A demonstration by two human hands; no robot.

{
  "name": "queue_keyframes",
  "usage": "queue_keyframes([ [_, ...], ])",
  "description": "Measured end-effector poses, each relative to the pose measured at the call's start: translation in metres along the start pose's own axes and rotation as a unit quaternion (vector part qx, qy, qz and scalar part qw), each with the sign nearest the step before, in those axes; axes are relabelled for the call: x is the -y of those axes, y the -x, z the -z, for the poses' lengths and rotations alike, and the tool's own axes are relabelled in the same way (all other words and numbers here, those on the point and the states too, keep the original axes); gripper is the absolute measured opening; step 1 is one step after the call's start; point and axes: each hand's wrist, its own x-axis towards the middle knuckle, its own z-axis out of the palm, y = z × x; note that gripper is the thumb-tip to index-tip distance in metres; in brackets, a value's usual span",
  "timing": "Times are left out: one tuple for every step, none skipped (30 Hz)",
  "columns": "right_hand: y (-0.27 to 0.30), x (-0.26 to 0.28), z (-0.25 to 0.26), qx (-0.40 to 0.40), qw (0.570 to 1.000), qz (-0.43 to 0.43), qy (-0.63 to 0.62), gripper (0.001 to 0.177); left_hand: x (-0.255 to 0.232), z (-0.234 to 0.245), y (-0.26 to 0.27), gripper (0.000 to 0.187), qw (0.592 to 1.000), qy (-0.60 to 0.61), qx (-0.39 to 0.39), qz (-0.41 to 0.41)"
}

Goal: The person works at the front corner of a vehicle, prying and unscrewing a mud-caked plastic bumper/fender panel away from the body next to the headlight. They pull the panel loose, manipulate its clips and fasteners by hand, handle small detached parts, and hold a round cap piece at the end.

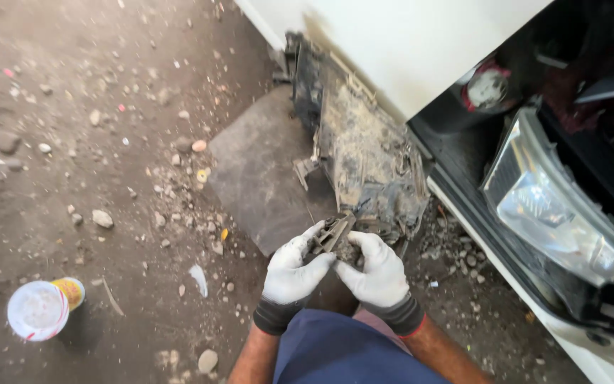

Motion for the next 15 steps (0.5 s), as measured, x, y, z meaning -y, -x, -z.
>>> queue_keyframes([
  [-0.003,0.004,0.010,-0.009,0.999,0.034,-0.019,0.049,-0.002,-0.002,0.000,0.056,0.987,0.155,0.006,-0.036],
  [-0.004,0.008,0.020,-0.018,0.997,0.064,-0.037,0.052,-0.003,-0.004,0.000,0.054,0.949,0.305,0.019,-0.071],
  [-0.006,0.010,0.028,-0.027,0.996,0.072,-0.037,0.052,-0.006,-0.005,-0.002,0.054,0.950,0.302,0.018,-0.082],
  [-0.008,0.012,0.036,-0.052,0.993,0.104,-0.011,0.053,-0.010,-0.006,-0.003,0.056,0.933,0.350,0.048,-0.061],
  [-0.010,0.013,0.045,-0.077,0.988,0.136,0.016,0.054,-0.013,-0.008,-0.005,0.058,0.914,0.397,0.079,-0.038],
  [-0.011,0.007,0.049,-0.085,0.987,0.138,0.017,0.054,-0.019,-0.010,-0.005,0.058,0.914,0.394,0.081,-0.045],
  [-0.012,0.001,0.053,-0.076,0.987,0.142,-0.009,0.053,-0.025,-0.013,-0.006,0.056,0.896,0.435,0.086,-0.017],
  [-0.012,-0.005,0.056,-0.067,0.987,0.144,-0.035,0.051,-0.030,-0.016,-0.006,0.053,0.876,0.473,0.091,0.014],
  [-0.013,-0.012,0.056,-0.073,0.986,0.146,-0.034,0.051,-0.041,-0.016,-0.005,0.053,0.877,0.471,0.094,0.009],
  [-0.011,-0.018,0.055,-0.076,0.989,0.123,-0.035,0.051,-0.052,-0.018,-0.002,0.052,0.907,0.417,0.066,-0.008],
  [-0.009,-0.024,0.053,-0.079,0.991,0.100,-0.036,0.050,-0.063,-0.020,0.000,0.050,0.932,0.361,0.038,-0.026],
  [-0.007,-0.025,0.054,-0.083,0.991,0.098,-0.036,0.050,-0.075,-0.018,0.004,0.050,0.932,0.360,0.042,-0.028],
  [-0.006,-0.025,0.053,-0.045,0.976,0.039,-0.210,0.047,-0.086,-0.016,0.009,0.050,0.968,0.230,-0.020,-0.101],
  [-0.005,-0.024,0.052,-0.005,0.926,-0.020,-0.378,0.044,-0.097,-0.013,0.012,0.050,0.977,0.093,-0.084,-0.172],
  [-0.006,-0.019,0.059,-0.009,0.926,-0.019,-0.378,0.044,-0.101,-0.012,0.014,0.050,0.977,0.093,-0.082,-0.174],
])
